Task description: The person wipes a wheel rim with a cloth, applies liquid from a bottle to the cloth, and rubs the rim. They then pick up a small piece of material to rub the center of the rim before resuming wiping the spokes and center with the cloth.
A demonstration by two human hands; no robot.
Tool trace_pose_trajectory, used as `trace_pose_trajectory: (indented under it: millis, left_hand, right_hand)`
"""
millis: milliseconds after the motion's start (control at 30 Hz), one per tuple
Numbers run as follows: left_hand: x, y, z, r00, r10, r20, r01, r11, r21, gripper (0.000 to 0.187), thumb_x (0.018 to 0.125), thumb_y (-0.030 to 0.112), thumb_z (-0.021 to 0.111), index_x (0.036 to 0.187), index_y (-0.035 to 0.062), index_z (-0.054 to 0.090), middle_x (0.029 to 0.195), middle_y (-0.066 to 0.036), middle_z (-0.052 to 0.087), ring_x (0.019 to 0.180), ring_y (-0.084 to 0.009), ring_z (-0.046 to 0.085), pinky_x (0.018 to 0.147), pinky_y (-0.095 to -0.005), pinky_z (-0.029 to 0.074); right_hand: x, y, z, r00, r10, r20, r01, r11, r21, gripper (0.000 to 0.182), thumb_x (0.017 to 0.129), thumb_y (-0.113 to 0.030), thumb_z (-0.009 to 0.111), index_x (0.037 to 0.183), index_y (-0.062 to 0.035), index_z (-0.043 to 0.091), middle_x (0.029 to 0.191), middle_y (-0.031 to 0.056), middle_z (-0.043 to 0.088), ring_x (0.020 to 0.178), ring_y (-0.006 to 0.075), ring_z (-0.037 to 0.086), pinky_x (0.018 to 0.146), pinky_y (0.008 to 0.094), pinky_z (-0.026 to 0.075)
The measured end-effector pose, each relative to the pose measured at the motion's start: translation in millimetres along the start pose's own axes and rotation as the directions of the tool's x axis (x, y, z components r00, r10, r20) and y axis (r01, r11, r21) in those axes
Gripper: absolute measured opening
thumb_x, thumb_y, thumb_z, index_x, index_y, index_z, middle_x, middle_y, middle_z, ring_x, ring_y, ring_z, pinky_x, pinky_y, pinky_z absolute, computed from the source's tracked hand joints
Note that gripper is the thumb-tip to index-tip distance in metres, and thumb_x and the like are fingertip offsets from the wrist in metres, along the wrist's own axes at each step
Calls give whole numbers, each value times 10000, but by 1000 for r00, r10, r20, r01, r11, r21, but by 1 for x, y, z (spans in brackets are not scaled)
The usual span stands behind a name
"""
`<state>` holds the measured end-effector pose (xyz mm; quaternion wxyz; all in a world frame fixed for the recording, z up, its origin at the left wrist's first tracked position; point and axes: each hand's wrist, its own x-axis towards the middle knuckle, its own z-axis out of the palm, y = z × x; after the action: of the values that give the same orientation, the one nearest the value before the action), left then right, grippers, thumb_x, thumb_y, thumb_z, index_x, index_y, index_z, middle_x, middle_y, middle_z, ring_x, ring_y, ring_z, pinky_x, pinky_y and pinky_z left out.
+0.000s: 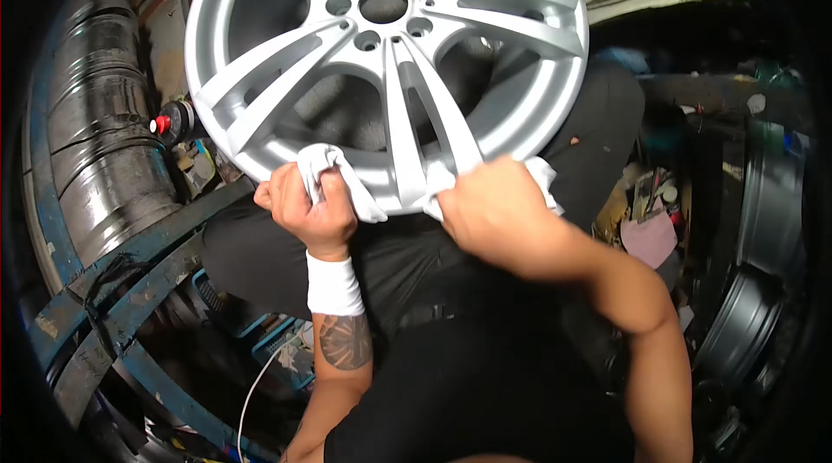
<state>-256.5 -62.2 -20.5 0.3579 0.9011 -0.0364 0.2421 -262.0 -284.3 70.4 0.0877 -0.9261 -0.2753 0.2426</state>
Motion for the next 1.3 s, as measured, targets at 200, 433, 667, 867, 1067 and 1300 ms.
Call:
trace_pose_trajectory:
  millis: [200,433,667,867,1067,1300]
  left_hand:
    - [2,-2,4,997,31,-70,-34,999,-31,127,747,121,629,836,95,717,741,-15,646,758,-196,600,807,-349,321]
    - [-3,-8,8,996,26,-88,-29,999,-34,184,744,120,622,874,59,738,755,-41,631,746,-220,559,834,-355,346]
    - [-8,-12,11,993,-20,-120,8,995,-99,211,703,127,598,845,50,733,761,-34,630,765,-202,531,837,-347,343]
    - [-8,-11,11,992,-19,-124,2,991,-132,216,703,116,594,849,39,734,767,-32,642,778,-199,533,833,-347,349]
    - [-11,-17,9,996,23,-86,-33,992,-121,255,803,135,570,924,-16,735,820,-62,642,828,-209,517,843,-349,377]
    - [-6,-12,3,1000,-8,-6,7,997,-80,272,828,103,561,970,-35,747,1066,-137,706,983,-239,599,911,-349,418]
  right_hand:
    - [4,-4,-12,986,16,166,-1,996,-90,111,831,-184,647,764,-137,722,727,78,729,684,237,735,610,361,539]
    - [-14,7,-11,999,29,26,-32,993,110,209,839,-305,685,765,-112,716,699,129,689,623,304,697,565,414,523]
    - [-20,3,21,956,-4,-292,36,994,104,131,838,-177,654,716,-129,647,598,47,593,526,238,612,536,371,473]
    - [-9,-7,20,988,61,-145,-46,994,102,161,814,-140,657,670,-141,584,566,41,582,530,204,617,488,371,424]
    - [-10,-1,21,975,42,-218,-9,989,151,187,820,-209,675,663,-115,637,576,77,631,511,231,634,475,381,435]
    - [-15,20,-15,999,-38,22,33,977,212,178,868,-222,633,786,-88,717,722,108,710,695,277,721,613,402,548]
